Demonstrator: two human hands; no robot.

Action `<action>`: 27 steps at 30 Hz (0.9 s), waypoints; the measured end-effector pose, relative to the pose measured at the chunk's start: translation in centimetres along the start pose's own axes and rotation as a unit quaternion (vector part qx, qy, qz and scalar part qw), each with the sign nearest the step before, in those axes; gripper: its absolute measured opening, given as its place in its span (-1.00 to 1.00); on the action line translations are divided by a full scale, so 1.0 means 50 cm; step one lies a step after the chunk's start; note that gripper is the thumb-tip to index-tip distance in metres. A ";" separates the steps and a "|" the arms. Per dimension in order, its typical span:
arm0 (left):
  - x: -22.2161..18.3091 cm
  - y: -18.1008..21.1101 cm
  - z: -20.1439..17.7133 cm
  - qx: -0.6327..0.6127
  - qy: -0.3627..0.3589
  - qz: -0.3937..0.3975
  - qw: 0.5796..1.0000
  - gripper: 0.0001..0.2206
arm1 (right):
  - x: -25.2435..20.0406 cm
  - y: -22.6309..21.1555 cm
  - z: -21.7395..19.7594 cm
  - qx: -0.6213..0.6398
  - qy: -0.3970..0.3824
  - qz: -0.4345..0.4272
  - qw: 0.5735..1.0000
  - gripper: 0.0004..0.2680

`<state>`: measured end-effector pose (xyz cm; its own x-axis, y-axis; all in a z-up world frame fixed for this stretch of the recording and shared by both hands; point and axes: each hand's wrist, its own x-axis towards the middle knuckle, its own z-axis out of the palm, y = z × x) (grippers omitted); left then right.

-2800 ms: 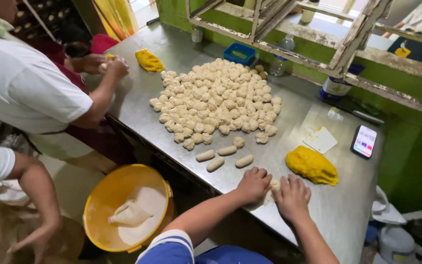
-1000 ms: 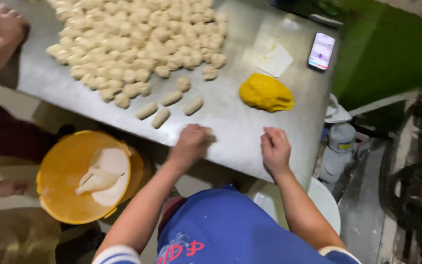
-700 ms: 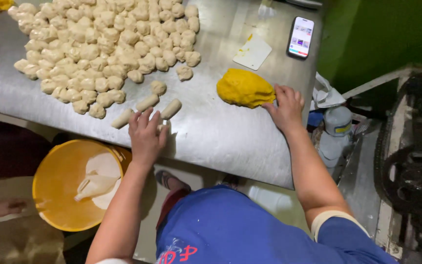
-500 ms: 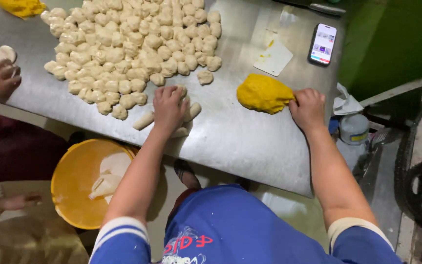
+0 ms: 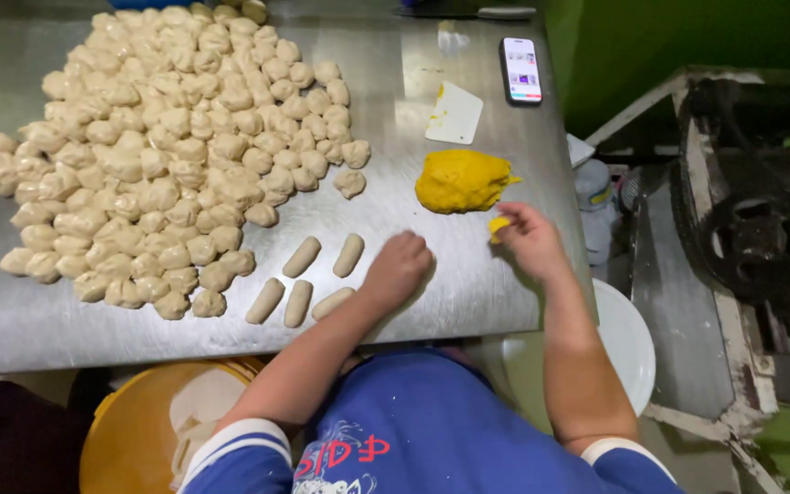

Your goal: Filling and rolling small pieces of dough with a yellow paste on a production table

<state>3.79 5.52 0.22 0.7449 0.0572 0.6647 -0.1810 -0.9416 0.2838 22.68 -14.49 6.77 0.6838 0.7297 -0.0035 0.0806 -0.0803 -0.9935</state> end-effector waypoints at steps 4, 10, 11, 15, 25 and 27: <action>-0.005 0.053 -0.002 -0.011 -0.076 -0.064 0.995 -0.89 | -0.011 0.041 0.050 0.000 -0.101 0.049 0.994 -0.51; 0.060 0.116 -0.106 -0.671 0.030 -0.485 0.559 -0.62 | 0.005 -0.017 0.112 -0.127 -0.218 -0.054 0.966 -0.57; 0.066 0.129 -0.120 -0.680 0.063 -0.497 0.536 -0.58 | 0.010 0.007 0.109 -0.117 -0.182 -0.017 0.976 -0.72; 0.054 0.154 -0.093 -0.544 0.109 -0.529 0.642 -0.67 | 0.007 -0.014 0.117 -0.166 -0.118 -0.004 0.979 -0.91; 0.018 0.207 -0.034 -0.164 0.070 -0.431 0.885 -0.65 | -0.024 -0.002 0.084 -0.140 -0.185 -0.116 0.966 -0.86; 0.007 0.225 -0.043 -0.264 0.037 -0.437 0.859 -0.58 | -0.012 0.034 0.083 -0.157 -0.167 -0.103 0.968 -0.90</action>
<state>0.63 -4.33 5.13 0.7051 0.7052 0.0746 0.1470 -0.2483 0.9575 19.39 -12.22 4.59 0.3605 0.9271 0.1025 0.4428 -0.0734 -0.8936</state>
